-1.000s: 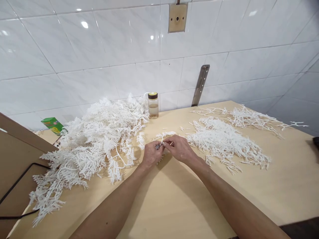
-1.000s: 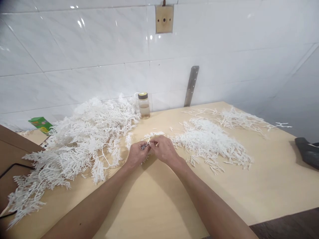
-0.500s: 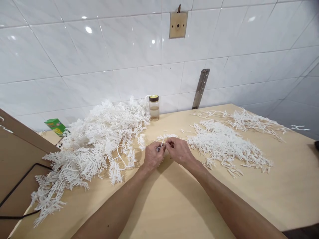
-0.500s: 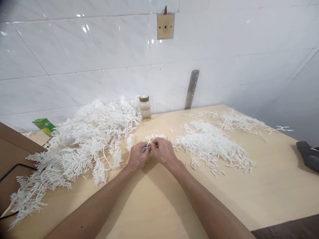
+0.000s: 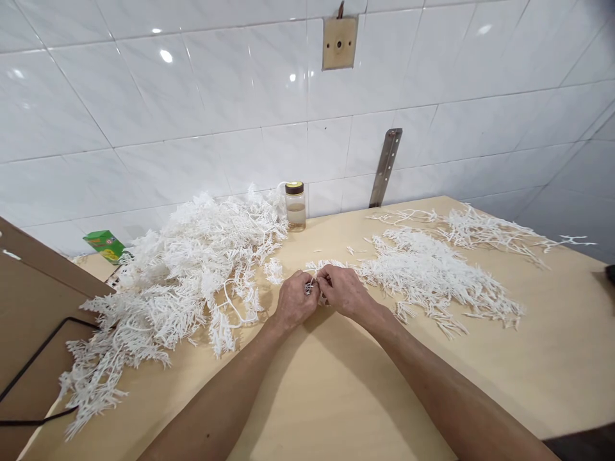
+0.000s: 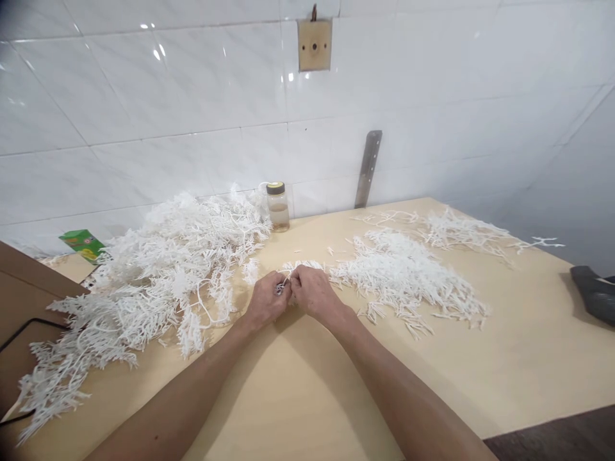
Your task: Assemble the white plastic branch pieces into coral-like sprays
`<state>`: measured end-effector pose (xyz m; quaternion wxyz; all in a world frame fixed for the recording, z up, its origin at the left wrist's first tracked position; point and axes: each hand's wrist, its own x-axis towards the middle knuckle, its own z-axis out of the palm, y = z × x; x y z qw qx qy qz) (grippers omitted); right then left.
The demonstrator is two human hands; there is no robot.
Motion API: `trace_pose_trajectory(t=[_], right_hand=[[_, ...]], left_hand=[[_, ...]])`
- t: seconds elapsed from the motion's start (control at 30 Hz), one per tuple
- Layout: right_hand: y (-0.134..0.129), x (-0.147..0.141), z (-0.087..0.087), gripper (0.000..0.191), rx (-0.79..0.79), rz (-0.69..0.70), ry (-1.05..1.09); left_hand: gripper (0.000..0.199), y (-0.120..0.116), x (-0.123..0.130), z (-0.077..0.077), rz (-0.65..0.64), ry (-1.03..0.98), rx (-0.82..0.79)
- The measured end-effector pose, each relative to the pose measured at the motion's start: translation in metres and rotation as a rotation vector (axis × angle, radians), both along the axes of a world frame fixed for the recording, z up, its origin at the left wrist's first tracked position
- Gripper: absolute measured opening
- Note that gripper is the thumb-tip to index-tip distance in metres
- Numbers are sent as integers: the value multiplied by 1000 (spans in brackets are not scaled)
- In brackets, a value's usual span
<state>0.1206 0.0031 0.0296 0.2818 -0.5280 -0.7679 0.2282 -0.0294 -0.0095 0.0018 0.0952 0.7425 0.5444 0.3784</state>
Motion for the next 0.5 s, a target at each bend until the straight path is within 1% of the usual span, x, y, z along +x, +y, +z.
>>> trace_pose_trajectory(t=[0.1, 0.17, 0.23, 0.37, 0.43, 0.5], right_hand=[[3, 4, -4, 13, -162, 32, 193], [5, 7, -6, 13, -241, 37, 255], [6, 8, -6, 14, -264, 45, 262], [6, 8, -4, 17, -255, 41, 253], [5, 9, -4, 17, -266, 53, 249], [5, 13, -3, 14, -276, 110, 252]], left_hand=[[15, 0, -1, 2, -24, -50, -6], [13, 1, -2, 1, -39, -76, -17], [15, 2, -2, 0, -33, -76, -39], [20, 4, -3, -4, -15, -57, -94], [22, 5, -4, -3, -49, -72, -138], [24, 5, -6, 0, -105, -122, -198]])
